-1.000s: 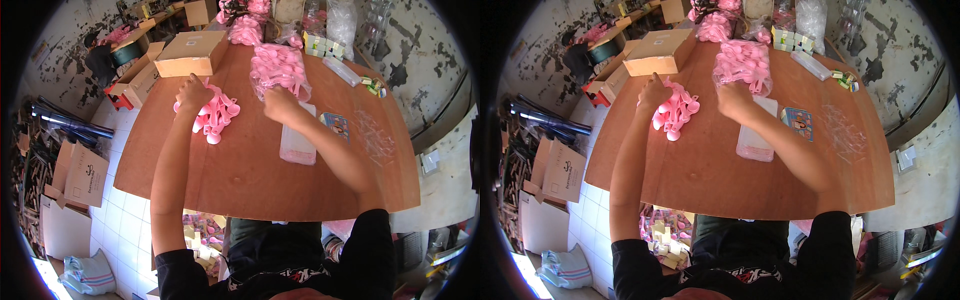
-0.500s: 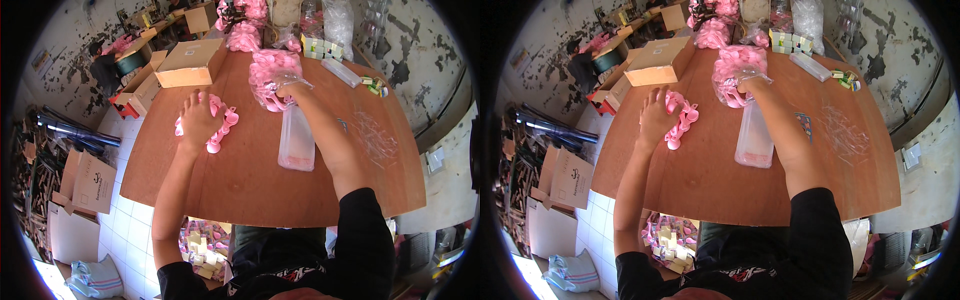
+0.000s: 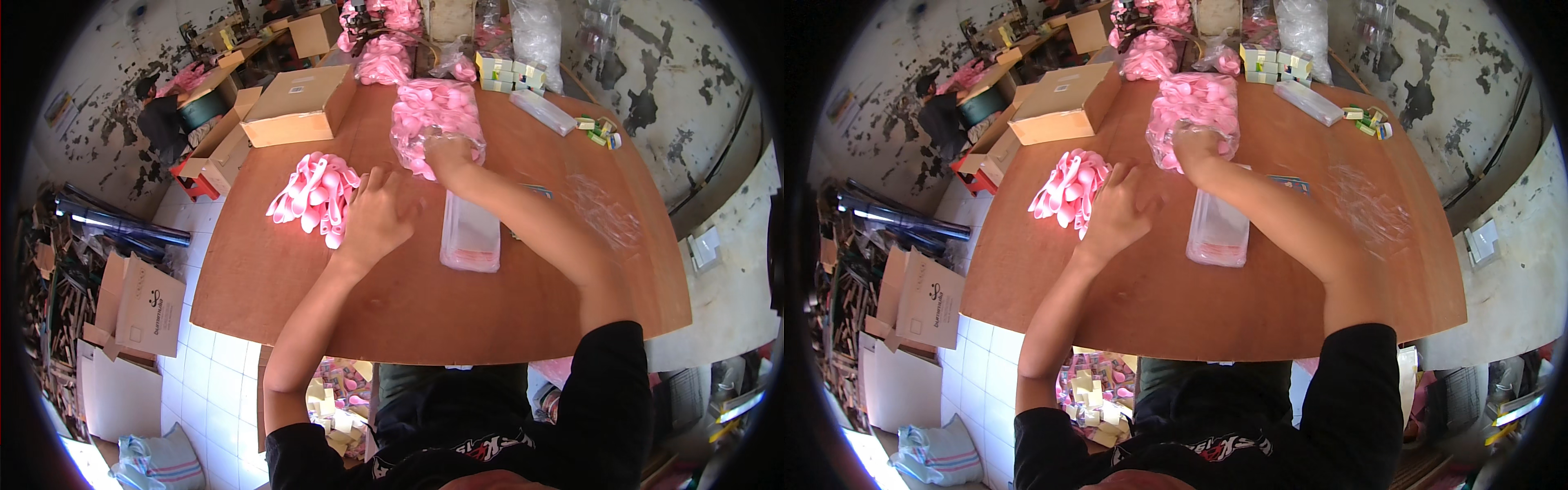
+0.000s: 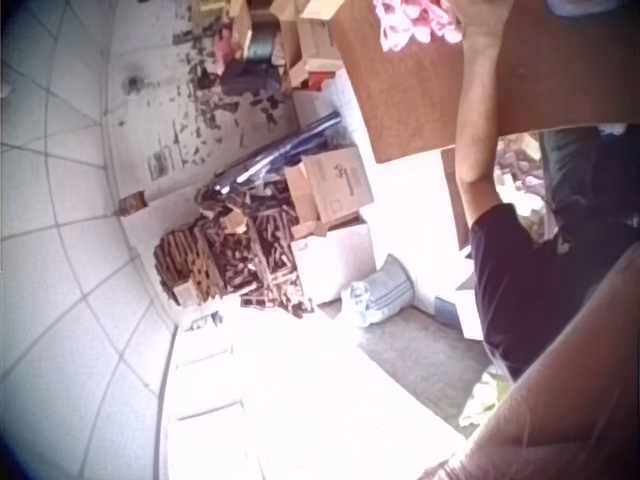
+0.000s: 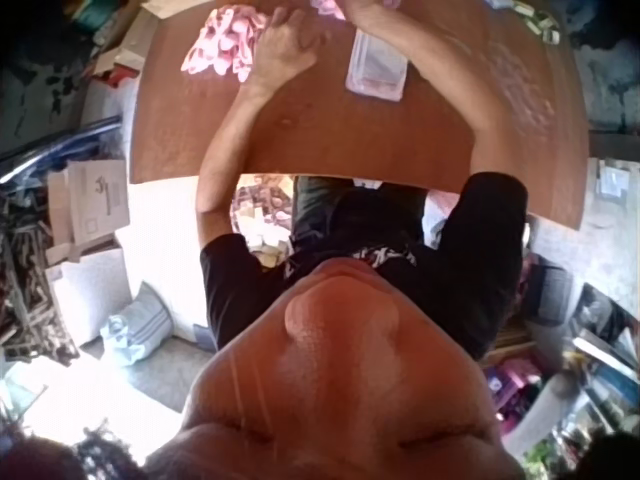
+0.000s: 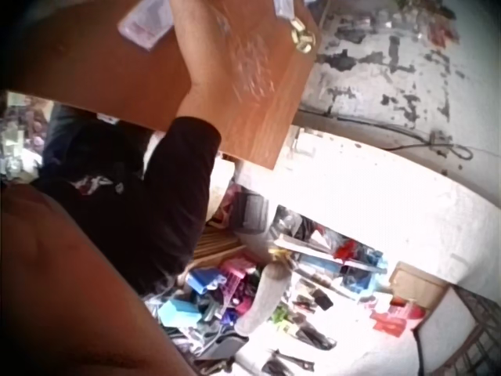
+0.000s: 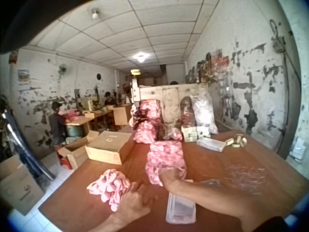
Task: The person unpacks pink plastic spoons from a sealed bag and places them into a clear plastic container. The person repeatedly picks up spoons from the table and arranges them inside the container.
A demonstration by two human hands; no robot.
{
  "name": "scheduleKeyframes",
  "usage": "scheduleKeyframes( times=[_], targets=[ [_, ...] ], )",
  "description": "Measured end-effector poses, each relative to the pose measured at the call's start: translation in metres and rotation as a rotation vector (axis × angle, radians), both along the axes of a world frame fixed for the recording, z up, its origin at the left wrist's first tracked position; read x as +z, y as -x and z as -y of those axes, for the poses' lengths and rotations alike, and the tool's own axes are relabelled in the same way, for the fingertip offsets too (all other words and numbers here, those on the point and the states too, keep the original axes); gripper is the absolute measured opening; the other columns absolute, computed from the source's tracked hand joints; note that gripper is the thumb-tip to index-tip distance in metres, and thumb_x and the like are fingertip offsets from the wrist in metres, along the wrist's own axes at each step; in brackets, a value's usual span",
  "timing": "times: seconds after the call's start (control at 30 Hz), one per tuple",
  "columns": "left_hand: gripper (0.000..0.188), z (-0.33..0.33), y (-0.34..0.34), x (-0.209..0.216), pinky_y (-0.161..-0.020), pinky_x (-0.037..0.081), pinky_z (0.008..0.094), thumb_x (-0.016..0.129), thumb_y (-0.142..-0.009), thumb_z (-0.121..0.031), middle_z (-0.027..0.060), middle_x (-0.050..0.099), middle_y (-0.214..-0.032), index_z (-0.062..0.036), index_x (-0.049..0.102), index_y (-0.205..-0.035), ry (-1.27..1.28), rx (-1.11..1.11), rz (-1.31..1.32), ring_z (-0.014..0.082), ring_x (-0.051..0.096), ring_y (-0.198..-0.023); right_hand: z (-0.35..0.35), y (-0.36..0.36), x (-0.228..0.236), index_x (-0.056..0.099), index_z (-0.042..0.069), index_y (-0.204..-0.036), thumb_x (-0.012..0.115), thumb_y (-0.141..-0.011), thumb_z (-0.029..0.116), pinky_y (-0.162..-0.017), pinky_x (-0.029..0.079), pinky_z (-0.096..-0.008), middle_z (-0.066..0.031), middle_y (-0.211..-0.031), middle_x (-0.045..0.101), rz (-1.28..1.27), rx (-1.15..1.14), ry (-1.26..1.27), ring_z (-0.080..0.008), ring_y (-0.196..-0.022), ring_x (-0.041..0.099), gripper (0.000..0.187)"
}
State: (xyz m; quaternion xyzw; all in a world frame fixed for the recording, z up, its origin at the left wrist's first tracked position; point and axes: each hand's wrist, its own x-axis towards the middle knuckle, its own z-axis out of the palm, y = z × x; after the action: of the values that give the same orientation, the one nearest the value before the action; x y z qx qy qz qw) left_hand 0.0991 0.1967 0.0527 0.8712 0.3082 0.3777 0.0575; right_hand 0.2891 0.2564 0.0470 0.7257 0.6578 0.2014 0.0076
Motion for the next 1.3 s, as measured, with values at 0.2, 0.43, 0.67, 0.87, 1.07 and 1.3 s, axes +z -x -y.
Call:
scheduleKeyframes(
  times=[0.2, 0.43, 0.67, 0.87, 1.07, 1.3],
  targets=[
    [0.039, 0.002, -0.012, -0.018, -0.086, 0.048, 0.0402, 0.066, -0.087, -0.019, 0.0149, 0.06, -0.108, 0.0011, 0.053, -0.118, 0.509, -0.063, 0.376, 0.0274, 0.059, -0.101, 0.086, 0.001, 0.048, 0.055, -0.009, -0.111, 0.07, -0.073, 0.014, -0.059, 0.057, -0.0385, -0.0189, -0.08, 0.07, -0.153, 0.261, 0.064, -0.0325, -0.071, 0.072, 0.047],
    [0.04, 0.047, -0.032, 0.006, -0.092, 0.046, 0.0287, 0.057, -0.1, -0.035, 0.0054, 0.059, -0.119, -0.0061, 0.05, -0.127, 1.237, -0.519, 0.971, 0.0137, 0.056, -0.109, 0.127, 0.029, 0.036, 0.047, -0.009, -0.112, 0.069, -0.071, 0.011, -0.063, 0.053, -0.0491, -0.0231, -0.084, 0.065, -0.536, 0.501, -0.313, -0.0409, -0.074, 0.066, 0.051],
    [0.029, 0.05, -0.012, -0.008, -0.087, 0.051, 0.0298, 0.053, -0.102, -0.022, 0.0036, 0.062, -0.112, -0.0057, 0.051, -0.126, 1.146, -0.375, 1.179, 0.0121, 0.06, -0.102, 0.118, 0.047, 0.021, 0.041, -0.004, -0.13, 0.066, -0.074, 0.004, -0.093, 0.043, -0.0441, -0.0234, -0.114, 0.056, -0.68, 0.754, -0.297, -0.0402, -0.11, 0.052, 0.062],
    [0.023, 0.032, 0.023, -0.007, -0.074, 0.058, 0.0325, 0.059, -0.099, -0.024, 0.0043, 0.065, -0.104, -0.0074, 0.059, -0.114, 0.977, -0.312, 1.097, 0.0133, 0.065, -0.091, 0.102, 0.058, 0.031, 0.058, -0.003, -0.114, 0.05, -0.097, 0.009, -0.08, 0.047, -0.0394, -0.0192, -0.1, 0.063, -1.084, 0.863, 0.0, -0.0286, -0.09, 0.061, 0.022],
    [0.025, 0.013, 0.053, -0.005, -0.074, 0.055, 0.0281, 0.061, -0.097, -0.018, 0.0053, 0.066, -0.103, -0.0006, 0.06, -0.116, 0.846, -0.229, 0.991, 0.0114, 0.064, -0.089, 0.083, 0.088, 0.021, 0.064, -0.002, -0.113, 0.056, -0.097, 0.012, -0.066, 0.049, -0.0297, -0.0064, -0.08, 0.065, -1.223, 0.744, -0.095, -0.0115, -0.07, 0.059, 0.022],
    [0.019, -0.032, 0.09, -0.007, -0.073, 0.053, 0.0282, 0.058, -0.096, -0.006, 0.007, 0.069, -0.096, 0.0038, 0.061, -0.112, 0.557, -0.143, 0.771, 0.0117, 0.065, -0.084, 0.018, 0.106, -0.01, 0.066, -0.004, -0.092, 0.064, -0.092, 0.023, -0.057, 0.047, -0.0344, -0.0118, -0.07, 0.066, -1.364, 0.599, -0.171, -0.0148, -0.061, 0.06, 0.027]
  ],
)
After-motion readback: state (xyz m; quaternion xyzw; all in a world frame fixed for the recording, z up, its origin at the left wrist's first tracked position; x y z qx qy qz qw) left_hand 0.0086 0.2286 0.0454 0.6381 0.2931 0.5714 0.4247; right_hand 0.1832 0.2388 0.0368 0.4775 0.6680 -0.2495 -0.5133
